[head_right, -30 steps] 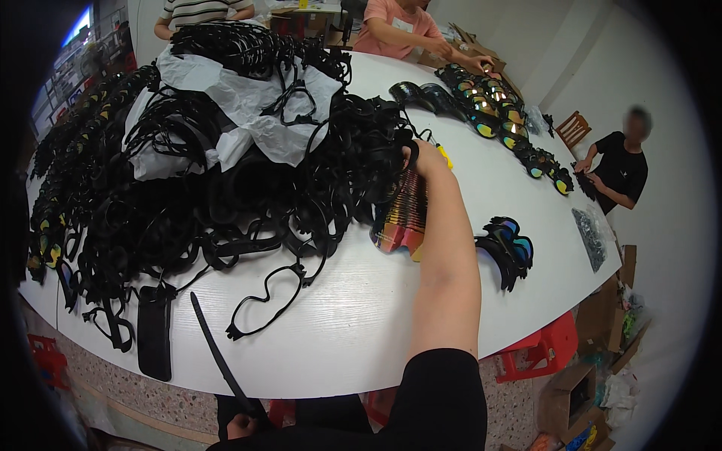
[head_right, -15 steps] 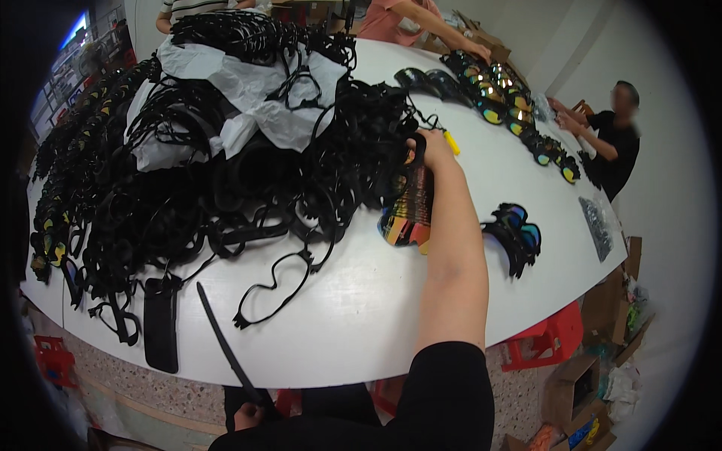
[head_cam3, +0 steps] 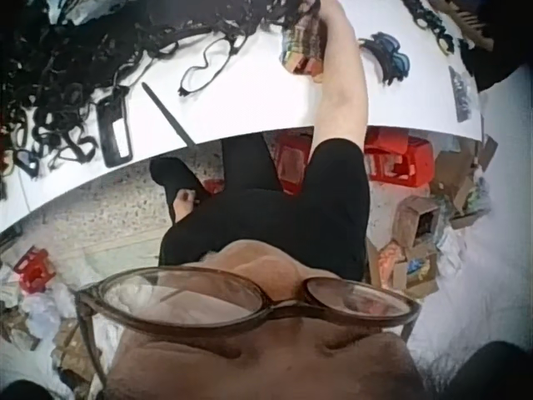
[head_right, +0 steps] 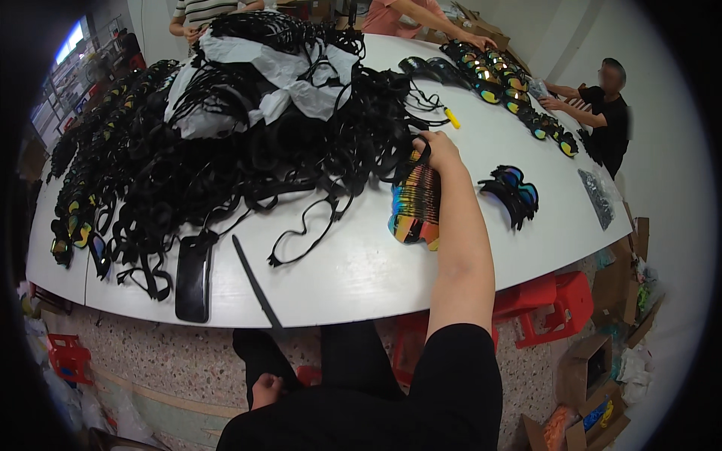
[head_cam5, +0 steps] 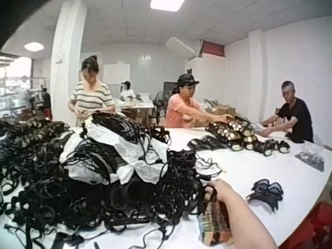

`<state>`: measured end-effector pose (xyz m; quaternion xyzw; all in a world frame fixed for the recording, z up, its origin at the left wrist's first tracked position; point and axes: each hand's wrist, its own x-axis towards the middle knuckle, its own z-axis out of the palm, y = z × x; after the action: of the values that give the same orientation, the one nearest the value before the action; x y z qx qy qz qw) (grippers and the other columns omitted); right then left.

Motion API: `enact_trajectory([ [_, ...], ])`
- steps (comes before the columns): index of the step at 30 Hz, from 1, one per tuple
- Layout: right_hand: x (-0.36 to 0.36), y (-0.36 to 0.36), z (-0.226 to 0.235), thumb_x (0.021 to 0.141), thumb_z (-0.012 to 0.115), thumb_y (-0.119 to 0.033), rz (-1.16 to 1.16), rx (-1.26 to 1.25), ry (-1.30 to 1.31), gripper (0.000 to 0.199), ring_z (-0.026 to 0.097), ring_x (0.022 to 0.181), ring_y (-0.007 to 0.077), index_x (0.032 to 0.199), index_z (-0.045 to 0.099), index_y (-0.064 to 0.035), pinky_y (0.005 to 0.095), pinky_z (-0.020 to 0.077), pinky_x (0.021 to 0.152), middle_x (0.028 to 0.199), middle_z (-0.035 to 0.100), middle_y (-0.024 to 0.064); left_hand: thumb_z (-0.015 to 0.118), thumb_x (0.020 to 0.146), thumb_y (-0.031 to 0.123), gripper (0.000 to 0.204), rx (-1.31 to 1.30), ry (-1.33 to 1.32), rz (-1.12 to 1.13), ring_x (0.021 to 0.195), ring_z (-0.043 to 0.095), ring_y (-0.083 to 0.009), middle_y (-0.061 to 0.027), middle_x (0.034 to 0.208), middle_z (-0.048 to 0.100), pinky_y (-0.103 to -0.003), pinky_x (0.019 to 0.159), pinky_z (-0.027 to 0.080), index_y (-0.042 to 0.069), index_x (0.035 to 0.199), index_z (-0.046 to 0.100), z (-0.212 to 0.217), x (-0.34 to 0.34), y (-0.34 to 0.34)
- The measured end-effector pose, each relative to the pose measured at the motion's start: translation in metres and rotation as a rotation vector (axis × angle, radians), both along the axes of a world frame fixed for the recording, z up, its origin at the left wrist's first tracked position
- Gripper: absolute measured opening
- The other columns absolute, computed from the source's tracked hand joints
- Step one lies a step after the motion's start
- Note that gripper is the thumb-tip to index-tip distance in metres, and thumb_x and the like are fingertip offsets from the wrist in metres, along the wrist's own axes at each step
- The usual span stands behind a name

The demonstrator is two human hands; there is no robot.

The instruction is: Assembling lenses into goggles frames in a manufacturing workshop.

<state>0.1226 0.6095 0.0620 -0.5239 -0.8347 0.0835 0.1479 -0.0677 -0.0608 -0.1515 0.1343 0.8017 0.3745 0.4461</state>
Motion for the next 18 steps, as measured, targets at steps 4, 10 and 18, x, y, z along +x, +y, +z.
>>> enact_trajectory([
  [4, 0.006, -0.016, -0.007, 0.084, 0.061, -0.043, 0.080, 0.065, 0.011, 0.049, 0.057, 0.117, 0.0342, 0.127, 0.063, -0.0185, 0.0422, 0.0465, 0.099, 0.127, 0.059, 0.0164, 0.065, 0.093, 0.015, 0.018, 0.043, -0.043, -0.002, 0.061, 0.067, -0.0144, -0.0072, 0.071, 0.065, -0.028, 0.055, 0.050, 0.000, 0.086, 0.059, 0.004, -0.002, -0.003],
  [10, -0.022, -0.072, 0.011, 0.086, 0.060, -0.049, 0.125, -0.027, 0.017, 0.052, 0.057, 0.116, 0.0336, 0.126, 0.065, -0.0153, 0.0383, 0.0456, 0.099, 0.126, 0.058, 0.0188, 0.064, 0.094, 0.015, 0.017, 0.112, -0.046, 0.005, 0.062, 0.067, -0.0135, -0.0063, 0.073, 0.065, -0.026, 0.053, 0.050, 0.001, 0.088, 0.058, 0.007, 0.000, -0.012],
  [18, -0.042, -0.105, 0.017, 0.087, 0.056, -0.051, 0.031, -0.065, 0.071, 0.057, 0.055, 0.121, 0.0355, 0.128, 0.064, -0.0120, 0.0410, 0.0442, 0.102, 0.130, 0.058, 0.0209, 0.064, 0.094, 0.015, 0.016, 0.162, -0.069, 0.031, 0.062, 0.066, -0.0119, -0.0045, 0.072, 0.064, -0.025, 0.053, 0.049, 0.002, 0.086, 0.058, 0.007, 0.001, -0.019],
])
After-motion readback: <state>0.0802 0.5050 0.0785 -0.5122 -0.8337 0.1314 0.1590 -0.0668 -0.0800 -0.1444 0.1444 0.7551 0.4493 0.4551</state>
